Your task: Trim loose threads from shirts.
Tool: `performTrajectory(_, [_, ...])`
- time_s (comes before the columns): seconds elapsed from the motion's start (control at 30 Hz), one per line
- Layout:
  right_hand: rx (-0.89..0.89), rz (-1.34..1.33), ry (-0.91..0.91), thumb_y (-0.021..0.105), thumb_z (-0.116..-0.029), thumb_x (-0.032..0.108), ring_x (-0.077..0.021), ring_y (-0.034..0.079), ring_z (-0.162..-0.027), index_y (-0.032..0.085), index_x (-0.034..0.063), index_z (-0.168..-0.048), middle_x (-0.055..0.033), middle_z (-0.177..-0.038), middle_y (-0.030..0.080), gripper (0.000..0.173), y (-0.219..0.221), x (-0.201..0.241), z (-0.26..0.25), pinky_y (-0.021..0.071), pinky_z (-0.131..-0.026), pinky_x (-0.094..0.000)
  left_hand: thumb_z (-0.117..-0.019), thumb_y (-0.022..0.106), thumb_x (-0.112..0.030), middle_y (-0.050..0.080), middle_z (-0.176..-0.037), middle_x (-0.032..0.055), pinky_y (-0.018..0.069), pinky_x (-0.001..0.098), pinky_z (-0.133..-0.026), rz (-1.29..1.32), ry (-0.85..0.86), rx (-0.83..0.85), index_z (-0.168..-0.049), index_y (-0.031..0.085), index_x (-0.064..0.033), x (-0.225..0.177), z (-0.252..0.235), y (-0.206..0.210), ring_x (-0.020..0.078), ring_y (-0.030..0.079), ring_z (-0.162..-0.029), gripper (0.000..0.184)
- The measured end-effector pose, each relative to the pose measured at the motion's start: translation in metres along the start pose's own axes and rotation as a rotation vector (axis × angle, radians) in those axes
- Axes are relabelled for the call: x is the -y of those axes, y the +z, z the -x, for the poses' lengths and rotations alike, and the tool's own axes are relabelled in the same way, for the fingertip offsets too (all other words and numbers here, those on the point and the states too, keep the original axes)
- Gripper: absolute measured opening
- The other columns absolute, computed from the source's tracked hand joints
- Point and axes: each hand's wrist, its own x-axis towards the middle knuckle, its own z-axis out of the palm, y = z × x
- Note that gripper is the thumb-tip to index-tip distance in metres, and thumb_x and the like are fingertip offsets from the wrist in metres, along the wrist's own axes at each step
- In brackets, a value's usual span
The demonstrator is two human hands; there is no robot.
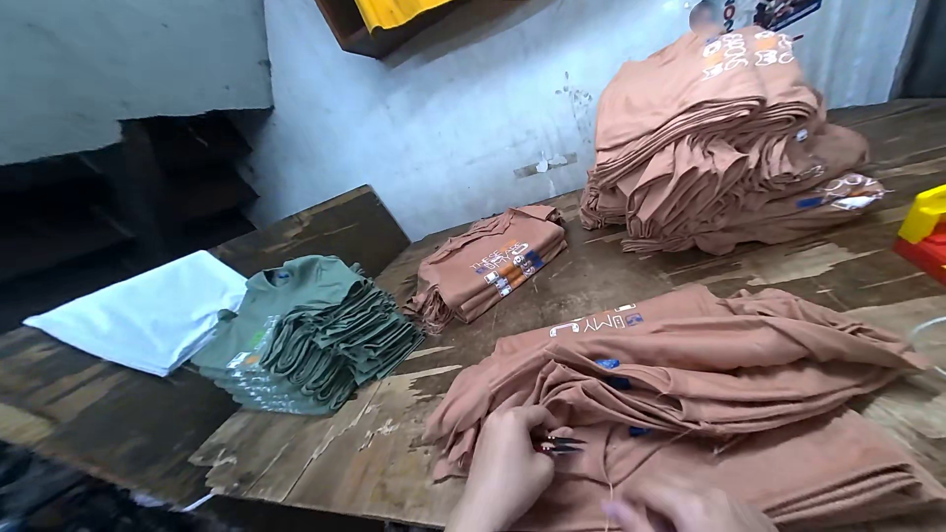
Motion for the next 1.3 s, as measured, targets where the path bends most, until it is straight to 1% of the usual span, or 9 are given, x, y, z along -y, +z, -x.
performTrajectory(0.1, [-0.246,0.102,0.004,0.072,-0.0899,0.038,-0.0325,0.066,-0.101,0.082,0.0147,-0.09,-0.01,-0.103,0.072,0.026,0.037,-0.004,-0.027,0.0527,-0.083,-0.0514,-0.0865,0.07,-0.037,0.066,-0.071,-0.0062,0.0525,0.0412,-0.067,0.0,-0.237,0.095,-0.08,0.074,-0.0211,-0.019,-0.004,-0.003,0.0113,0.063,-0.07,0.018])
performTrajectory(0.23, [-0.499,-0.064,-0.217,0.073,-0.0848,0.011,-0.0262,0.069,-0.101,0.079,0.0084,-0.082,-0.0137,-0.106,0.072,0.007,0.067,-0.014,-0.032,0.0586,-0.087,-0.0383,-0.0898,0.073,-0.043,0.069,-0.072,0.0019,0.0568,0.0428,-0.069,0.238,-0.281,0.292,-0.081,0.075,-0.011,-0.029,-0.009,0.002,0.0152,0.067,-0.068,0.033])
performTrajectory(0.4, [-0.494,-0.387,0.102,0.071,-0.0898,0.007,-0.0156,0.071,-0.088,0.079,0.0026,-0.087,-0.0131,-0.103,0.071,0.009,0.054,-0.011,-0.031,0.0613,-0.078,-0.0302,-0.0885,0.078,-0.03,0.068,-0.076,-0.0048,0.0534,0.029,-0.067,0.537,-0.164,0.055,-0.086,0.076,-0.013,-0.013,-0.005,0.024,0.0056,0.062,-0.069,0.017])
performTrajectory(0.57, [-0.474,-0.512,0.229,0.067,-0.093,0.004,-0.0156,0.071,-0.075,0.074,-0.003,-0.089,-0.0165,-0.105,0.068,0.011,0.046,-0.012,-0.028,0.0644,-0.069,-0.0311,-0.0842,0.079,-0.026,0.072,-0.103,-0.0006,0.0564,0.041,-0.093,0.137,0.027,-0.039,-0.116,0.072,-0.0141,-0.024,0.013,0.007,0.0152,0.069,-0.1,0.034])
performTrajectory(0.8, [-0.575,-0.361,0.162,0.07,-0.0924,0.01,-0.0147,0.067,-0.095,0.077,0.0026,-0.086,-0.0116,-0.101,0.07,0.012,0.046,-0.014,-0.024,0.0568,-0.082,-0.0264,-0.0821,0.077,-0.016,0.074,-0.087,-0.0009,0.0597,0.0428,-0.081,-0.185,0.373,-0.144,-0.09,0.079,-0.0171,-0.036,0.007,0.016,0.0195,0.072,-0.089,0.008])
performTrajectory(0.97, [-0.297,0.1,0.185,0.071,-0.0934,0.027,-0.0413,0.068,-0.101,0.078,0.0057,-0.091,-0.0188,-0.105,0.072,0.023,0.021,-0.025,-0.002,0.057,-0.08,-0.0559,-0.083,0.081,-0.021,0.071,-0.107,0.0061,0.0561,0.0511,-0.091,0.019,0.408,0.216,-0.113,0.076,-0.0227,-0.013,-0.012,0.008,0.0247,0.068,-0.103,0.03])
performTrajectory(1.03, [-0.217,0.102,0.097,0.071,-0.0943,0.029,-0.0388,0.069,-0.102,0.08,0.0105,-0.096,-0.0157,-0.107,0.073,0.021,0.022,-0.025,-0.001,0.0565,-0.083,-0.057,-0.0878,0.067,-0.008,0.076,-0.098,0.0024,0.0584,0.0457,-0.086,0.104,0.332,0.292,-0.101,0.079,-0.0168,-0.003,-0.026,0.007,0.0175,0.072,-0.094,0.02])
performTrajectory(1.13, [-0.105,0.005,0.008,0.069,-0.0941,0.016,-0.0331,0.069,-0.094,0.08,0.0118,-0.093,-0.0124,-0.098,0.073,0.012,0.02,-0.024,-0.003,0.0528,-0.084,-0.0547,-0.1049,0.054,-0.033,0.06,-0.074,-0.0008,0.0475,0.0359,-0.063,0.289,0.139,0.411,-0.088,0.07,-0.0122,0.004,-0.047,-0.001,0.0109,0.056,-0.066,0.031])
performTrajectory(1.3, [0.271,-0.038,-0.014,0.062,-0.0989,0.022,-0.0331,0.071,-0.093,0.077,0.0086,-0.099,-0.0128,-0.094,0.074,0.02,-0.011,-0.024,0.002,0.0517,-0.088,-0.0589,-0.105,0.054,-0.035,0.052,-0.065,-0.0035,0.0422,0.0295,-0.054,0.49,0.075,0.522,-0.083,0.066,-0.0116,0.011,-0.053,0.0,0.0077,0.049,-0.055,0.035])
